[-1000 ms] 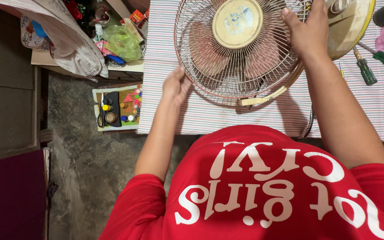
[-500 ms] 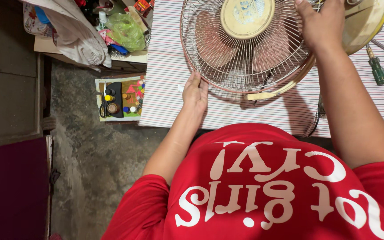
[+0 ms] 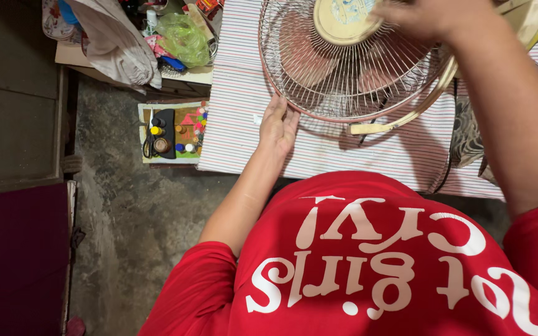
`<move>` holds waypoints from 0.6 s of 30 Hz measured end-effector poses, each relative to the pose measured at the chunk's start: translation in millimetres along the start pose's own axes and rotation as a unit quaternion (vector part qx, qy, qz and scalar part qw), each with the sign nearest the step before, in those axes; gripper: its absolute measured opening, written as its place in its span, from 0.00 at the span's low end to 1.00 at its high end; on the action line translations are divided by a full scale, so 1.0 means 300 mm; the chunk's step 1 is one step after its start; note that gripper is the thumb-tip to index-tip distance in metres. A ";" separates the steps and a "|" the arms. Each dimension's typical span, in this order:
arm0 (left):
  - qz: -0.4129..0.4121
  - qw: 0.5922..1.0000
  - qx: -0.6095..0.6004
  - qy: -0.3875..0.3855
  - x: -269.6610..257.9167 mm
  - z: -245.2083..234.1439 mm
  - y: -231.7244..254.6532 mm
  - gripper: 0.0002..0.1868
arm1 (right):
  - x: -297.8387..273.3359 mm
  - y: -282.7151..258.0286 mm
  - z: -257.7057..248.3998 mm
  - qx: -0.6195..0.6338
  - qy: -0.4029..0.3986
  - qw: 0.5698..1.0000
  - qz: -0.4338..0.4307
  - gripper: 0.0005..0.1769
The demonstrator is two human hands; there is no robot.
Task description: The person assembles a table fan by attaching the front wire cage to the fan head. They align the cage, secure it with a yellow zip tie, and repeatedly adjust the cage to ensure it is properly fitted.
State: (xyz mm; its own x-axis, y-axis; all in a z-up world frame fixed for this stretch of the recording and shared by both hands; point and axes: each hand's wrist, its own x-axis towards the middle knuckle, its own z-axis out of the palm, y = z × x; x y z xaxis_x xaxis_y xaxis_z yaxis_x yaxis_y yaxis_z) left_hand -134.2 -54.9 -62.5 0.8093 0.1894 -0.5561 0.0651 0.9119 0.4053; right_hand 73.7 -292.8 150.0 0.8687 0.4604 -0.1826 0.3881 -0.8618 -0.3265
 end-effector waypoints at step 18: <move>0.000 1.000 0.003 0.014 -0.036 0.049 0.014 0.24 | -0.197 -0.176 0.003 -0.209 0.008 0.961 -0.180 0.41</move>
State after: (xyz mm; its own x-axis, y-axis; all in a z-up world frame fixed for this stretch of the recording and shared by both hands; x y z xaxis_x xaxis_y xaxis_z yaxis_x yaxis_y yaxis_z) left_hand -134.0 -58.5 -44.0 0.7930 0.1998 -0.5756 0.0679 0.9099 0.4093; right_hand 1.6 -274.5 177.1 0.6582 0.7446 -0.1116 0.7514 -0.6588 0.0363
